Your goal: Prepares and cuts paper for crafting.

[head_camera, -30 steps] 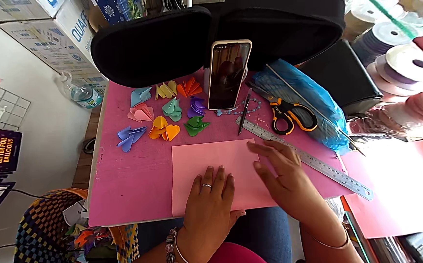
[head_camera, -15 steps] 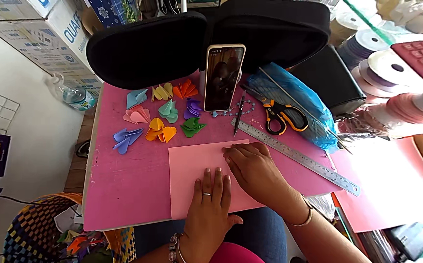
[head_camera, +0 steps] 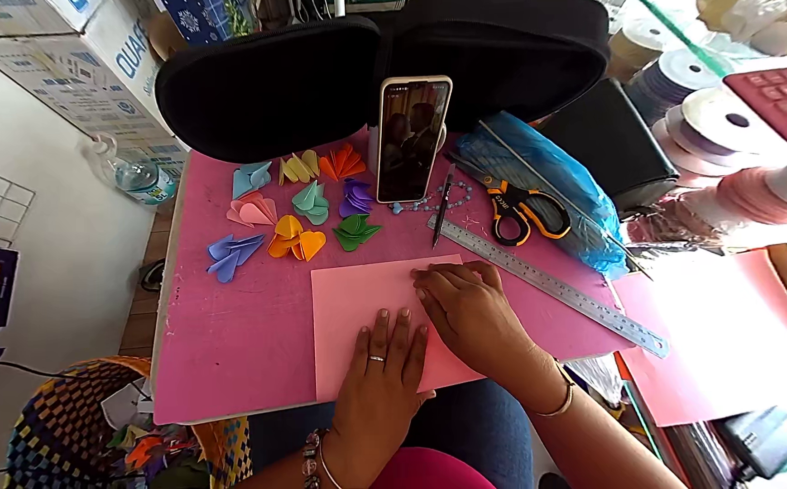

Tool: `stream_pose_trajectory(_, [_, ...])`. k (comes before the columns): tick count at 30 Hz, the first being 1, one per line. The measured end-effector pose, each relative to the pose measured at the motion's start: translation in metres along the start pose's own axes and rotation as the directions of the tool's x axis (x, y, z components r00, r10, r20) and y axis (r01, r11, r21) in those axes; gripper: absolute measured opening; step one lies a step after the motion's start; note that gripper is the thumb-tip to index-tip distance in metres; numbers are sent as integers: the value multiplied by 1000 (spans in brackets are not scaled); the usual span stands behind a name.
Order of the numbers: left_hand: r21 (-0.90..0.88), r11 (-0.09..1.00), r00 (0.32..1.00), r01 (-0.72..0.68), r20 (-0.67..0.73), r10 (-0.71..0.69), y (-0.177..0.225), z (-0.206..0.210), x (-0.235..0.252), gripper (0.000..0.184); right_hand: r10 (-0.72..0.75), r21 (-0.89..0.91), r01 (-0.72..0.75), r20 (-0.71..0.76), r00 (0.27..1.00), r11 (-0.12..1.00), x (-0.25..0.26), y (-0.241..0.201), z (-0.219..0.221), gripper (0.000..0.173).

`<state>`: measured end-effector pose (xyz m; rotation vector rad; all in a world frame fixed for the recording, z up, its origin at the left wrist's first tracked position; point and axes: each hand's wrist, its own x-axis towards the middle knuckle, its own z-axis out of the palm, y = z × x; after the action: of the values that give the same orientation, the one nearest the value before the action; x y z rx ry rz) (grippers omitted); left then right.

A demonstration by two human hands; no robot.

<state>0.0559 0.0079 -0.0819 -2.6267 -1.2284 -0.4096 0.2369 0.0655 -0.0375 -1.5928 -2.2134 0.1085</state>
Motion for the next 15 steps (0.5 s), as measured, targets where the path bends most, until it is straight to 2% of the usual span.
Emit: stream_pose_trajectory(15, [-27,992,992,-121,22,122,-35,-6,4,76,80,26,-78,-78,994,997,-5,-7,9,42])
